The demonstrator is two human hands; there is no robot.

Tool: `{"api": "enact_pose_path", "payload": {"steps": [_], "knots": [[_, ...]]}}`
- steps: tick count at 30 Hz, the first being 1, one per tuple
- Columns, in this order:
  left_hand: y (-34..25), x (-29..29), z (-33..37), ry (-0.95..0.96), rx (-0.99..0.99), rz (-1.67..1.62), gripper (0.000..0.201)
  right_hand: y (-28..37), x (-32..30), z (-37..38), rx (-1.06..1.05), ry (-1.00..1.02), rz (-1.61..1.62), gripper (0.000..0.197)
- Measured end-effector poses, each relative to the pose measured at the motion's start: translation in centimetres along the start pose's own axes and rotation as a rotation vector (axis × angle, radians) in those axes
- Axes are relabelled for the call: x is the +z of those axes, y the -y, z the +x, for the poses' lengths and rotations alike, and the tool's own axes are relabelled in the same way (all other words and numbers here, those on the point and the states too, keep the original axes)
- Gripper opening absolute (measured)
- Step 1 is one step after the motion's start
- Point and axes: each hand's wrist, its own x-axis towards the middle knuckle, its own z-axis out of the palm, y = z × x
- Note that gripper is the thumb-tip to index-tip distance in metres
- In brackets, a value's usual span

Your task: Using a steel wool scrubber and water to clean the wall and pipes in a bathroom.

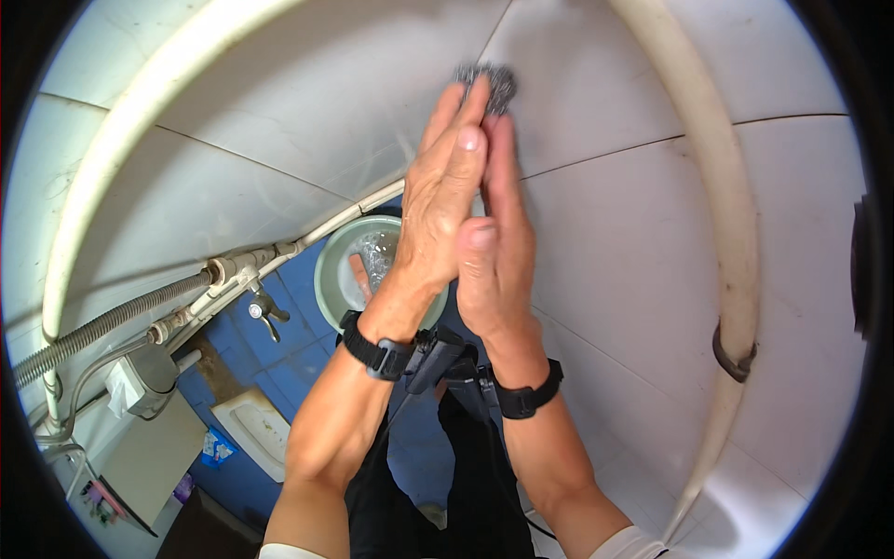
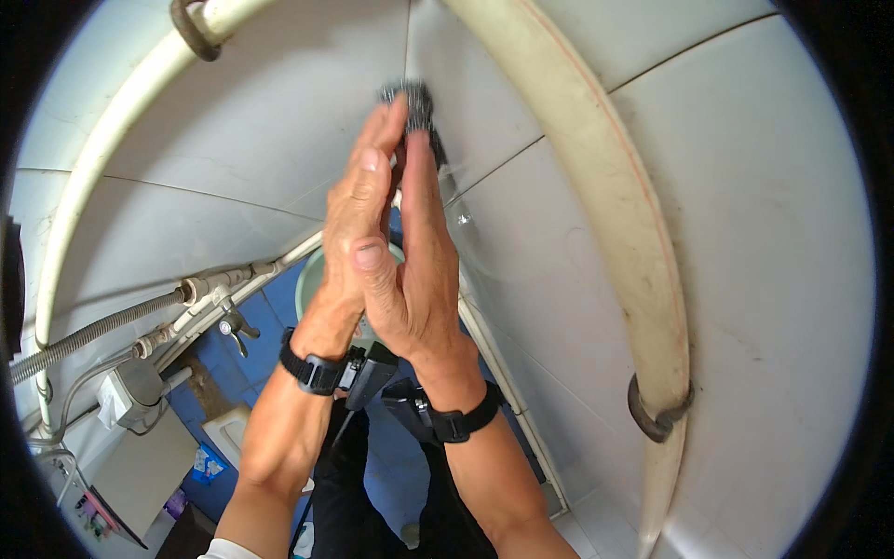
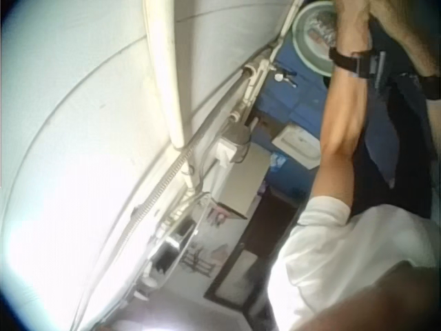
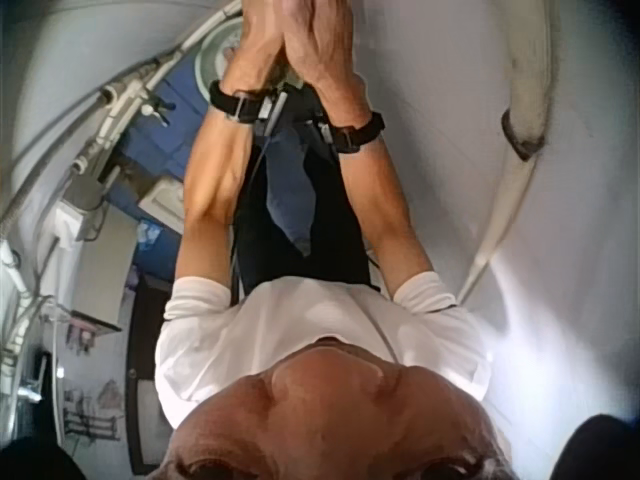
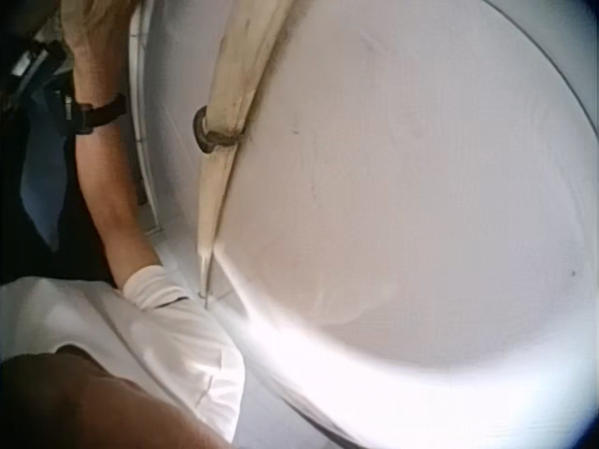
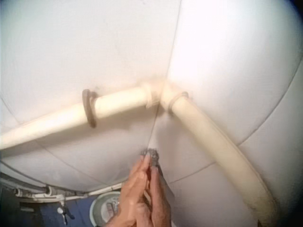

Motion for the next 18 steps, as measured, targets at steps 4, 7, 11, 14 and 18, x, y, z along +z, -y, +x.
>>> {"api": "enact_pose_path", "payload": {"steps": [4,7,11,14,18], "knots": [[1.9,-1.1,0.9,0.122,0.073,0.081,0.069,-1.2,1.2,0.8,-0.014,-0.044,0.111,0.097],[7.7,-3.2,0.7,0.09,-0.182,-0.066,0.073,-6.9,3.6,-0.7,0.429,0.062,0.119,0.099],[6.7,-3.6,-0.1,0.12,-0.284,-0.283,0.074,-6.1,3.5,-1.4,0.34,0.084,0.137,0.094],[-0.3,0.9,-3.7,0.218,-0.042,-0.08,0.076,-1.9,-1.3,-3.1,0.058,0.006,0.073,0.095],[-3.8,2.6,-7.4,0.266,0.08,0.155,0.075,2.8,-2.7,-4.5,0.054,-0.013,0.112,0.096]]}}
